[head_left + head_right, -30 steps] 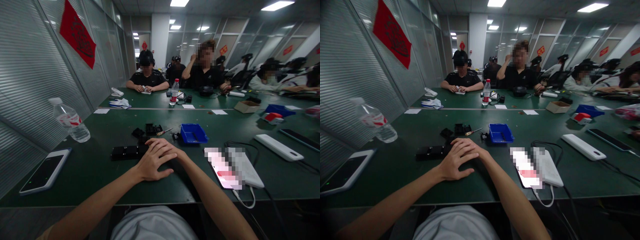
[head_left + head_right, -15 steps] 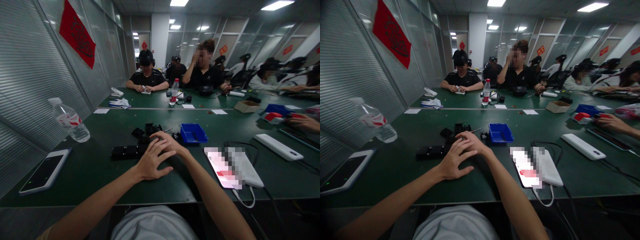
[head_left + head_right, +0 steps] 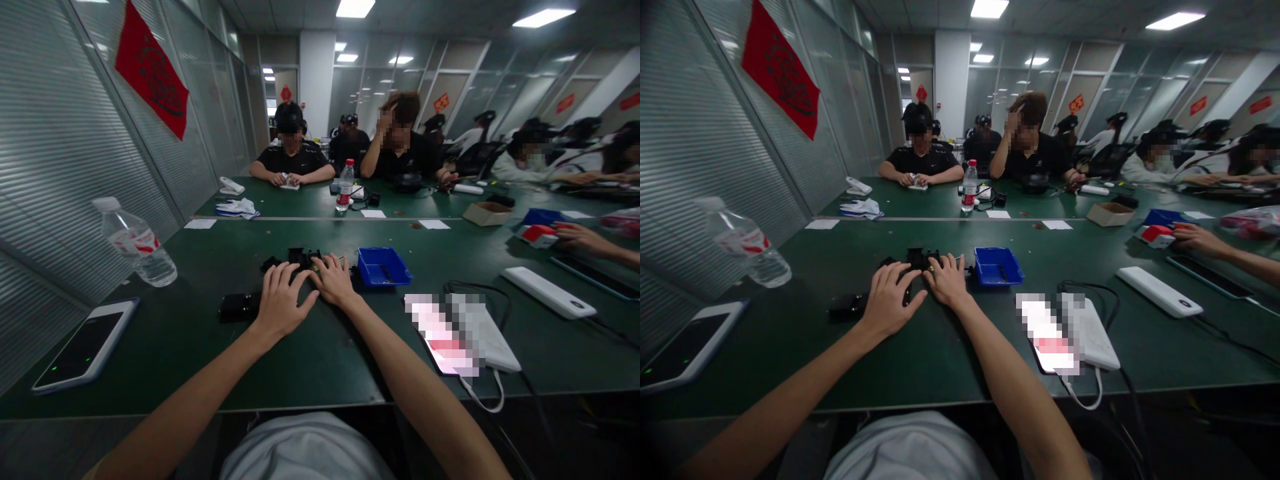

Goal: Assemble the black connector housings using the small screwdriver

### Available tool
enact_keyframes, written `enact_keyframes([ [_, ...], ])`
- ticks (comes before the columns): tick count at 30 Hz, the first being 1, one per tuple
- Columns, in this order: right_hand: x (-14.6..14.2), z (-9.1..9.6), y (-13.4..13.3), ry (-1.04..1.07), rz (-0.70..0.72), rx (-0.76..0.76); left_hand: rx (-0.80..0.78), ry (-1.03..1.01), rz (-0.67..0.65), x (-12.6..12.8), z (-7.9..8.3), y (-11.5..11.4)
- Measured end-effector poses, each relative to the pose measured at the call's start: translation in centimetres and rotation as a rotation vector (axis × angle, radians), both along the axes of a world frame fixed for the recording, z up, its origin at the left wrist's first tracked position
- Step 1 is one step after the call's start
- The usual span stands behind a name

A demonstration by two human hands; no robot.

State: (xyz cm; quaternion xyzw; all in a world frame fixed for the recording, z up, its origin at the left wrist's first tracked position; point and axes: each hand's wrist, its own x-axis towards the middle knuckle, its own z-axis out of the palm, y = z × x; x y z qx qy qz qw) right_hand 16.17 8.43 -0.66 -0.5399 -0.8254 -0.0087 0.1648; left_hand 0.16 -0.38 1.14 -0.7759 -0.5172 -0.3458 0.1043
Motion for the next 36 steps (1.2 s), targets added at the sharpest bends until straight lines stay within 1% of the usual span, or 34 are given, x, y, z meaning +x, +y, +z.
enact_keyframes([
  [4, -0.08, -0.13, 0.08, 0.01, -0.011, -0.007, -0.016, 0.068, 0.067, -0.53, -0.06, 0.64],
  [7, -0.1, -0.33, 0.21, 0.01, -0.017, -0.004, -0.06, 0.114, 0.116, -0.77, -0.15, 0.91],
  [15, -0.25, -0.45, 0.21, 0.027, -0.027, 0.004, -0.097, 0.211, 0.176, -0.75, -0.31, 0.95],
  [21, -0.41, -0.39, 0.33, 0.032, -0.046, -0.018, -0.214, 0.202, 0.173, -0.74, -0.12, 0.91],
  [29, -0.45, -0.16, 0.16, 0.047, -0.039, -0.022, -0.277, 0.195, 0.158, -0.64, -0.1, 0.85],
  [32, -0.49, -0.23, 0.16, 0.033, -0.044, -0.007, -0.303, 0.239, 0.182, -0.41, 0.22, 0.66],
  [36, -0.57, -0.34, 0.19, 0.026, -0.058, -0.005, -0.299, 0.257, 0.221, -0.26, 0.5, 0.53],
])
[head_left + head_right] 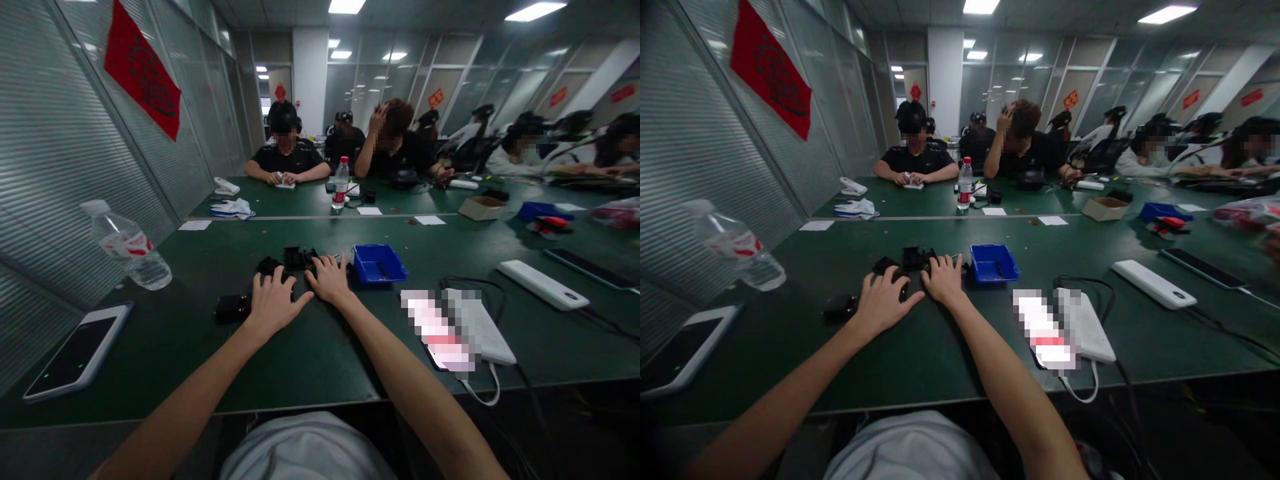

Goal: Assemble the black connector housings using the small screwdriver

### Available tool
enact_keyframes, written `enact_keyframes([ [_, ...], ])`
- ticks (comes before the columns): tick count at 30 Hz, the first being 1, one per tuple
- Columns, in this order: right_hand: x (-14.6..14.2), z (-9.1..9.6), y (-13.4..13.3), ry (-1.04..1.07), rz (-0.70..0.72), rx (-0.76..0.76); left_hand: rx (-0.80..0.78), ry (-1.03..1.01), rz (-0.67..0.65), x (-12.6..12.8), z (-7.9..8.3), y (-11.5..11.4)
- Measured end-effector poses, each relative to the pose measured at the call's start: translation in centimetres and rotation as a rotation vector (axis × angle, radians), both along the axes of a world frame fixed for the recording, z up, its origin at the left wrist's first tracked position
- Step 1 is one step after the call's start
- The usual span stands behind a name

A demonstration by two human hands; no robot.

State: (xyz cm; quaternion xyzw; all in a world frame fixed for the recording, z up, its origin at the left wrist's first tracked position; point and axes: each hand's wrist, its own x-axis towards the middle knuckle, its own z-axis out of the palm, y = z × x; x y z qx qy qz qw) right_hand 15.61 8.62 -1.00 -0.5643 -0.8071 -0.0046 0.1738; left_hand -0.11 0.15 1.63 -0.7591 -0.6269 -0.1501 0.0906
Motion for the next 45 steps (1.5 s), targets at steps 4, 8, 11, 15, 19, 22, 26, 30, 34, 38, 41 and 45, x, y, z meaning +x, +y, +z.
enact_keyframes([
  [4, 0.0, 0.0, 0.0, 0.022, -0.004, 0.008, 0.072, -0.043, -0.024, -0.1, 0.2, 0.1],
  [8, 0.0, 0.5, 0.0, 0.101, 0.001, 0.043, 0.201, -0.106, -0.099, -0.1, 0.5, -0.1],
  [11, 0.3, 1.1, 0.0, 0.213, -0.009, 0.083, 0.297, -0.149, -0.204, 0.2, 0.7, -0.4],
  [15, 0.9, 1.7, 0.3, 0.405, 0.004, 0.093, 0.385, -0.181, -0.394, 0.9, 0.4, -1.3],
  [19, 1.2, 1.4, 1.0, 0.709, 0.032, 0.058, 0.413, -0.191, -0.568, 1.7, -0.2, -2.2],
  [22, 1.3, 1.1, 1.5, 0.916, 0.058, 0.019, 0.407, -0.171, -0.653, 2.0, -0.5, -2.6],
  [26, 1.4, 0.9, 1.9, 1.184, 0.091, -0.106, 0.391, -0.132, -0.723, 2.0, -0.7, -2.7],
  [30, 1.5, 1.2, 2.2, 1.424, 0.095, -0.237, 0.336, -0.083, -0.744, 2.0, -0.9, -2.8],
  [34, 1.7, 1.8, 2.3, 1.576, 0.061, -0.295, 0.249, -0.009, -0.752, 2.1, -1.1, -2.8],
  [38, 1.7, 2.2, 2.1, 1.637, 0.04, -0.322, 0.158, 0.031, -0.786, 2.1, -1.3, -2.8],
  [41, 1.7, 2.3, 1.9, 1.684, 0.022, -0.347, 0.137, 0.044, -0.795, 2.2, -1.4, -2.9],
  [45, 1.7, 2.6, 1.8, 1.72, 0.021, -0.4, 0.125, 0.044, -0.808, 2.4, -1.4, -3.0],
])
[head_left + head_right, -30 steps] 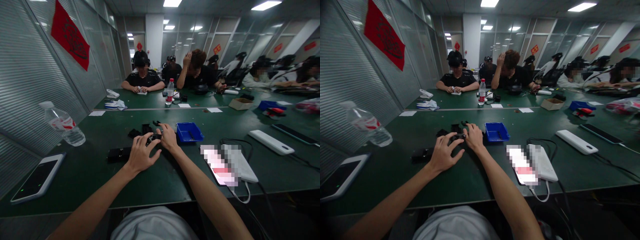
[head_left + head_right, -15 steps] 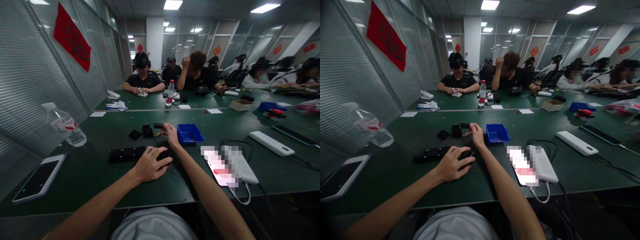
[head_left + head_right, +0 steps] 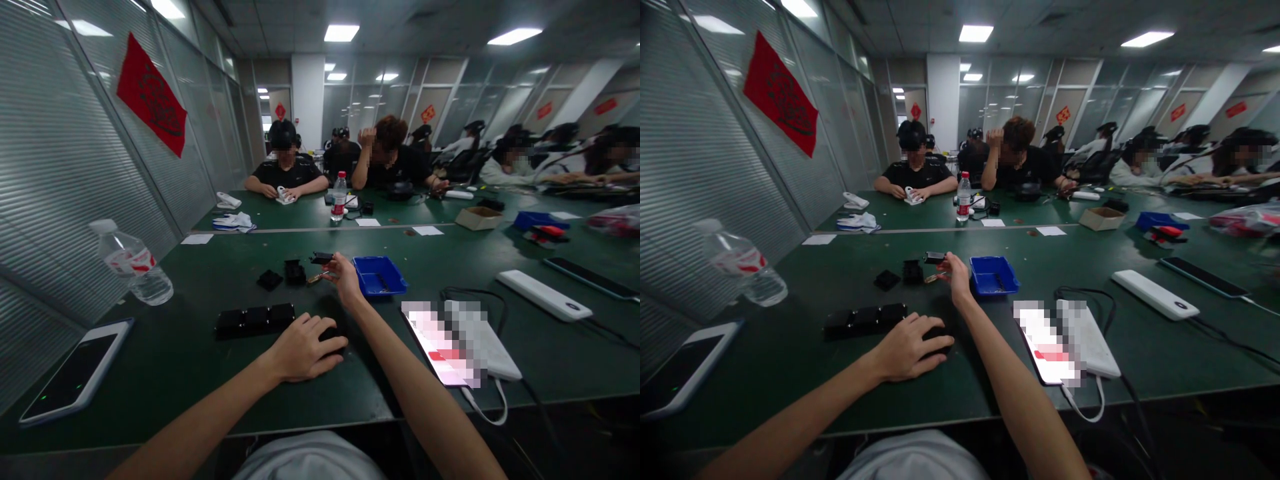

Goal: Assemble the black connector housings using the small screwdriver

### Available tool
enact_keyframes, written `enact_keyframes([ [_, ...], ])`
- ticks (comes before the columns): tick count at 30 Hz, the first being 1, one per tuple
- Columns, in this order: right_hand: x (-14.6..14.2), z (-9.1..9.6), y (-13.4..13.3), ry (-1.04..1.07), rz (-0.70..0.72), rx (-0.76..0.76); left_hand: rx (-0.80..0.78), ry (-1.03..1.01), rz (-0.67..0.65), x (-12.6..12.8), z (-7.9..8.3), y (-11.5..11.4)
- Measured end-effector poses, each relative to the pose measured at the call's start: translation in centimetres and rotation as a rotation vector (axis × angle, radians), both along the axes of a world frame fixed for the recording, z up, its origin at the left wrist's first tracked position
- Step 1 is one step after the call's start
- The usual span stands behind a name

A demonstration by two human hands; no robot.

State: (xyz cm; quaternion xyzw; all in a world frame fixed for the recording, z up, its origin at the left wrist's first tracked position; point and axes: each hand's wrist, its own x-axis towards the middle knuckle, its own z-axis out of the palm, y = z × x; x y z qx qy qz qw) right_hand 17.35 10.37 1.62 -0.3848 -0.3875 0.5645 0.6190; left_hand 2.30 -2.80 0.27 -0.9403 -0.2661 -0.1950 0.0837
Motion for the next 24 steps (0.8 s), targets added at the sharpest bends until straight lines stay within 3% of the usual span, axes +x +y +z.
enact_keyframes([
  [7, 0.2, 0.1, 0.0, -0.104, 0.015, -0.062, -0.022, 0.047, 0.01, 0.1, 0.2, -0.1],
  [12, 0.3, 0.0, 0.1, -0.11, 0.038, -0.15, 0.035, -0.065, 0.006, 0.0, 0.1, 0.0],
  [18, 1.1, 0.9, -0.9, -0.172, 0.298, -0.139, 0.219, -0.346, 0.169, -0.8, 0.6, 0.7],
  [24, 1.5, 1.3, -2.0, -0.293, 0.578, -0.093, 0.27, -0.414, 0.251, -1.3, 0.5, 1.3],
])
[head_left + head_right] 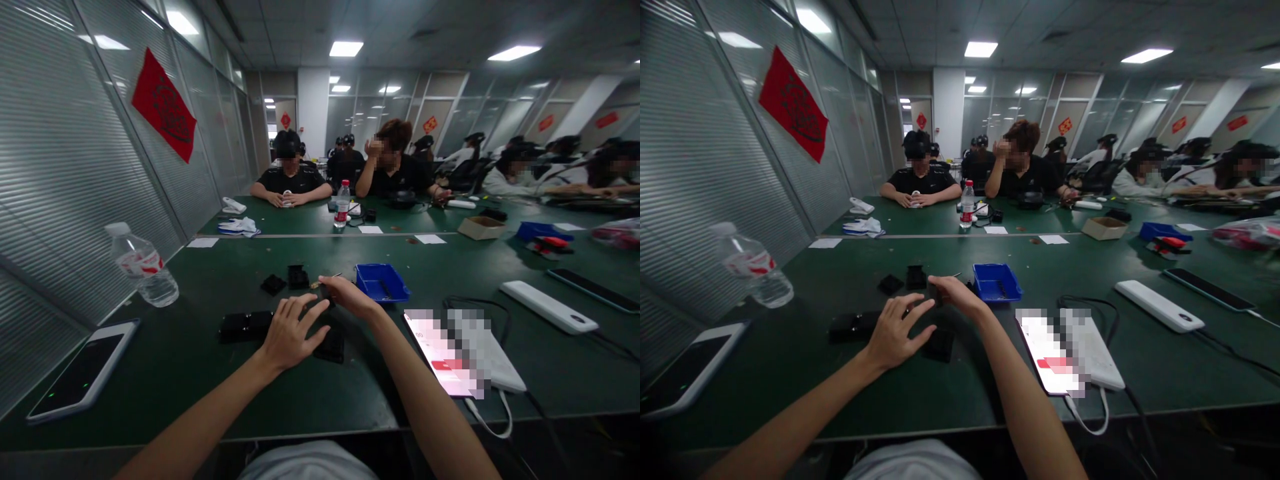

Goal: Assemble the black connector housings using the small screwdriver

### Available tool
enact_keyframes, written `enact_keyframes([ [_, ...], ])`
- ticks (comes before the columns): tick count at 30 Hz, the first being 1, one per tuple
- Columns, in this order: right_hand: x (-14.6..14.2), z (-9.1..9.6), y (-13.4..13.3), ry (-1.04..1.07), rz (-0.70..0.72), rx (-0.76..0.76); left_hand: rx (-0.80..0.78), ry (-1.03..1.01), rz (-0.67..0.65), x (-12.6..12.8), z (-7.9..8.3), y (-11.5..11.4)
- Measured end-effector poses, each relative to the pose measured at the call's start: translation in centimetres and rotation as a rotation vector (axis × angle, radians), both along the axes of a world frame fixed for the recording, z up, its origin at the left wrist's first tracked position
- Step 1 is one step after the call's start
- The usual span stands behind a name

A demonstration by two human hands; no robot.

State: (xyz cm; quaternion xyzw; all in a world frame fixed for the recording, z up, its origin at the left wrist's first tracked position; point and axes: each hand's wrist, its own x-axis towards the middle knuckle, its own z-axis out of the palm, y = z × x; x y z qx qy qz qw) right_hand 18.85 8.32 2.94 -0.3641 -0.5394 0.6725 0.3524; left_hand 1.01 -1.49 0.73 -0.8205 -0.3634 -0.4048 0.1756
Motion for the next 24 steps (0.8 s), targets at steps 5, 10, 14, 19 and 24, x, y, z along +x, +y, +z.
enact_keyframes([
  [5, -0.4, -0.1, -0.5, -0.015, 0.164, 0.083, 0.018, -0.018, -0.011, 0.1, 0.0, 0.1],
  [10, -0.7, 0.2, -0.8, -0.079, 0.215, 0.138, 0.023, -0.047, -0.005, 0.0, -0.1, 0.2],
  [14, -0.7, 0.3, -1.0, -0.166, 0.236, 0.207, 0.007, -0.056, 0.018, 0.0, 0.0, 0.2],
  [19, -0.3, 0.0, -0.6, -0.215, 0.224, 0.186, -0.053, -0.075, 0.05, -0.2, 0.5, 0.1],
  [24, 0.7, 0.1, -0.2, -0.206, 0.305, 0.106, -0.219, -0.315, 0.043, -0.3, 0.4, 0.1],
])
